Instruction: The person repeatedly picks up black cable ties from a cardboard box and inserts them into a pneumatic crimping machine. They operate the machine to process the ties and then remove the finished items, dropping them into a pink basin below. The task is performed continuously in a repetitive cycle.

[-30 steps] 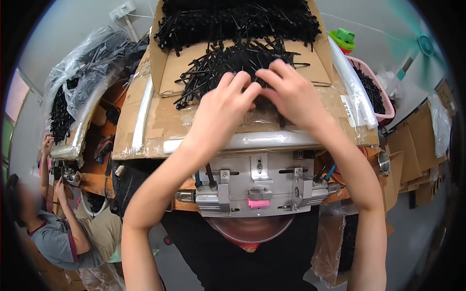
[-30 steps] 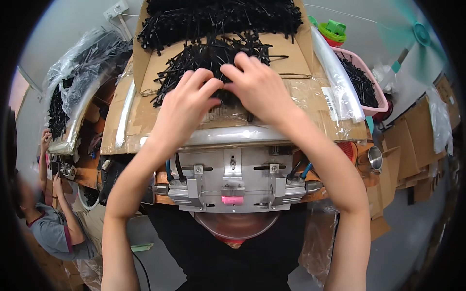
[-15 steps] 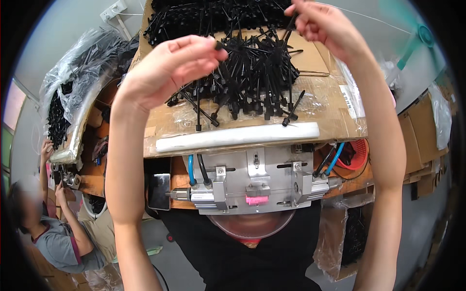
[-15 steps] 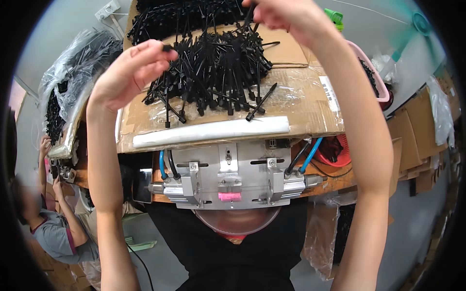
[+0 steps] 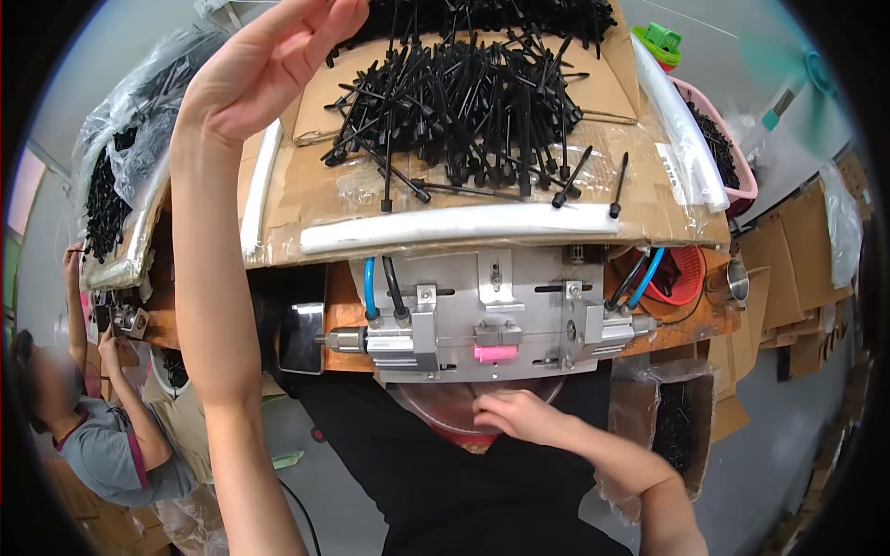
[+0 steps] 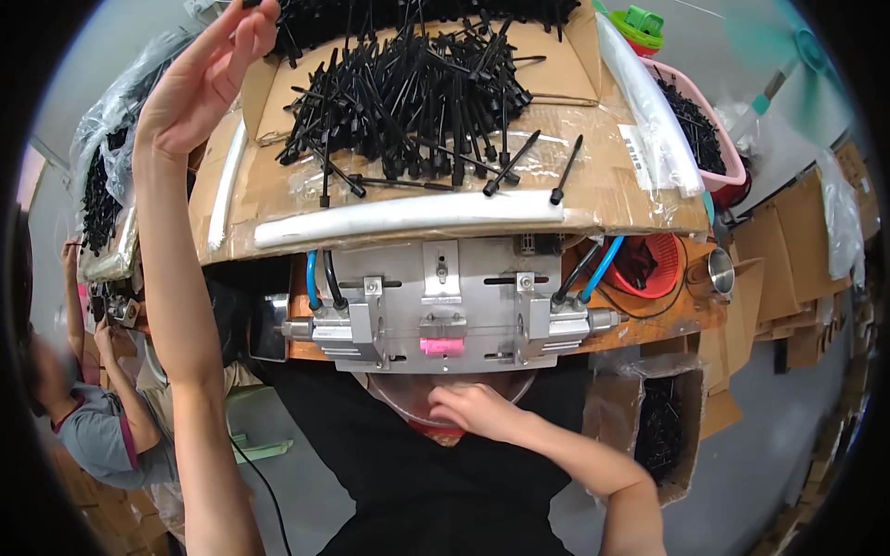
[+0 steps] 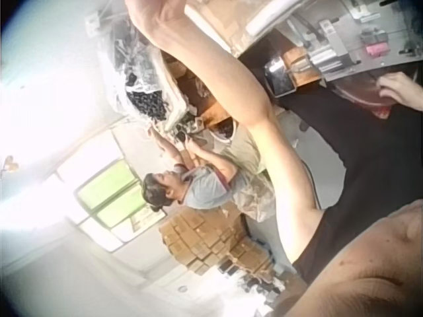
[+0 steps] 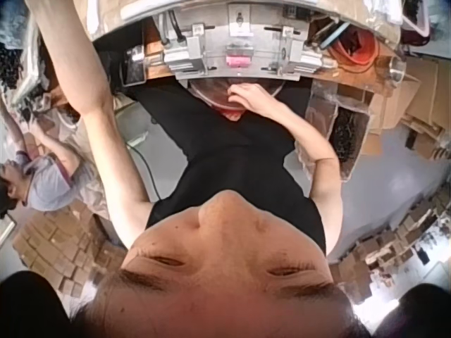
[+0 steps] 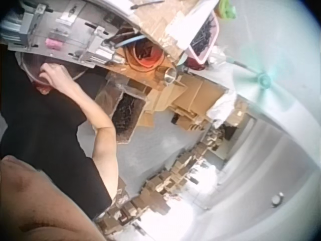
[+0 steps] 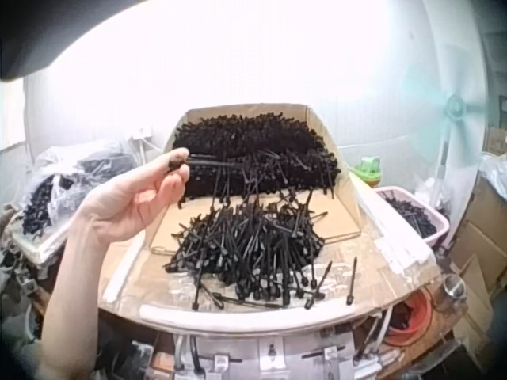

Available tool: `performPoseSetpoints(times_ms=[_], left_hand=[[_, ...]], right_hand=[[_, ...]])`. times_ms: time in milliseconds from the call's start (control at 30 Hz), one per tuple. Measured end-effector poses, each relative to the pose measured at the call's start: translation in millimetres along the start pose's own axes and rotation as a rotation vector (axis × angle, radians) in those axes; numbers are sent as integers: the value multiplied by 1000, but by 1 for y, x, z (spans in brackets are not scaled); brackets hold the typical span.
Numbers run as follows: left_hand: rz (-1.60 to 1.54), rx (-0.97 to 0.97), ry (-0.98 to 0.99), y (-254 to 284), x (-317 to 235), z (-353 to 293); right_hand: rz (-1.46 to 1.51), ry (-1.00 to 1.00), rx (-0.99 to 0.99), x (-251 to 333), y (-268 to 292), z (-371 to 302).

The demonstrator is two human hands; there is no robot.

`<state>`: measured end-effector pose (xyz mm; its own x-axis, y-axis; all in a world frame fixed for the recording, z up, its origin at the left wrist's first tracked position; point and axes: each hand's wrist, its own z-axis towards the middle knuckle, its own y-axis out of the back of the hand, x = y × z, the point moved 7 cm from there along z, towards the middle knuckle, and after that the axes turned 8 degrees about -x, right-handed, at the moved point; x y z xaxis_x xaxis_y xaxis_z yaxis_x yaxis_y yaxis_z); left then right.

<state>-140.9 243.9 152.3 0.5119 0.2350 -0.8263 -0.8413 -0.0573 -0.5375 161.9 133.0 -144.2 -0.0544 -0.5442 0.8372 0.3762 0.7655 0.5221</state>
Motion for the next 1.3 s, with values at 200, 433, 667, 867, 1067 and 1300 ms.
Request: performPoseSetpoints(times_ms=[200,433,667,867,1067,1300], left_hand=[[276,-35,-256,1,-14,-46],[937,-385,-529,-25,58,-157],[1422,-239,-256,-73,199,-239],[1691,-112,-242,-74,244,-227],[1805,-57,-277,-77,251,-228],[1816,-23,-231,-76,250,-223]], right_hand=[[-189,-135,-4,-85,-99,-61],[-52,282,-178,30,-24,-62],[339,295,-922,91,155,-84],[367,307,-1185,97,175,-76],[344,263,-1141,97,170,-69],[297,182,-1001,94,153,-52]])
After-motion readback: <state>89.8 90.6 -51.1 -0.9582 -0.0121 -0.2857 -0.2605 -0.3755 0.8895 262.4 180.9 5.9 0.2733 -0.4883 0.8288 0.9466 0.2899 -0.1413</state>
